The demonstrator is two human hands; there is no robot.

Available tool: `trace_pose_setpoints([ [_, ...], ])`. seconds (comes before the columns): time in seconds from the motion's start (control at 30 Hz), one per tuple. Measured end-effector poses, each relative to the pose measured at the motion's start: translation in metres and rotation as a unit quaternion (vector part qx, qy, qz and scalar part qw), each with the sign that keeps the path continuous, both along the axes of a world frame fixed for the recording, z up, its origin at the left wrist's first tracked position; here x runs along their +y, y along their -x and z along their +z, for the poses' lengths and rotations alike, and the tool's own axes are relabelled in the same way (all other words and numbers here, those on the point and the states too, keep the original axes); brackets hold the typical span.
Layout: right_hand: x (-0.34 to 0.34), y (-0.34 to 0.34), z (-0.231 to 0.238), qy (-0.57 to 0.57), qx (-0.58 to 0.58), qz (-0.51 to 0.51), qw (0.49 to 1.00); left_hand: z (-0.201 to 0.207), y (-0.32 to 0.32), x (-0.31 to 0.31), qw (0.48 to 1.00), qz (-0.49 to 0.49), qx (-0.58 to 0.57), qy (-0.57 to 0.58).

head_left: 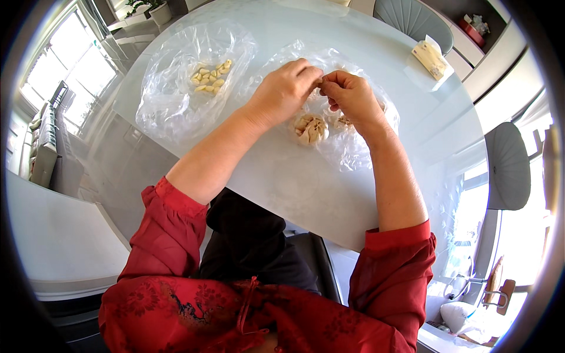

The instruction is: The person sits at a table and peels garlic cloves by hand. They pick up cloves from a plastic bag, remove the skins, and place the peeled cloves into a separate bag on the table.

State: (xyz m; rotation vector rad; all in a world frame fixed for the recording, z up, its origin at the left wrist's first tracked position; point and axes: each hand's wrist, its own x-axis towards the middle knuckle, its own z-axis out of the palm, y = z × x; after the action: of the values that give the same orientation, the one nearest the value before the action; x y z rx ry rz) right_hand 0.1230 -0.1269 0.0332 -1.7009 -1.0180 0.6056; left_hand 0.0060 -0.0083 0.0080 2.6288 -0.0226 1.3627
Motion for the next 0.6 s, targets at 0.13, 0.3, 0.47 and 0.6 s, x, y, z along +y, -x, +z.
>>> trace_pose_setpoints([
  [0.13,-0.0007,-0.0014,-0.0015,0.034,0.04,0.003,0.999,-0.0029,-0.0003,-0.0072,0.998,0.007,0.006,-0.065],
  [0.3,-0.0036,0.0019,0.0036,0.041,0.056,0.011,0.997,-0.0023,0.0002,-0.0104,1.0,0.012,0.025,-0.007],
  [0.47,-0.0026,-0.0066,-0.0036,0.003,0.101,0.05,0.994,-0.0038,-0.0032,-0.0029,0.997,0.001,0.011,0.07],
  [0.6,-0.0033,-0.0054,0.0008,0.023,0.098,0.05,0.994,-0.0018,0.0,-0.0034,0.995,-0.002,0.043,0.09],
])
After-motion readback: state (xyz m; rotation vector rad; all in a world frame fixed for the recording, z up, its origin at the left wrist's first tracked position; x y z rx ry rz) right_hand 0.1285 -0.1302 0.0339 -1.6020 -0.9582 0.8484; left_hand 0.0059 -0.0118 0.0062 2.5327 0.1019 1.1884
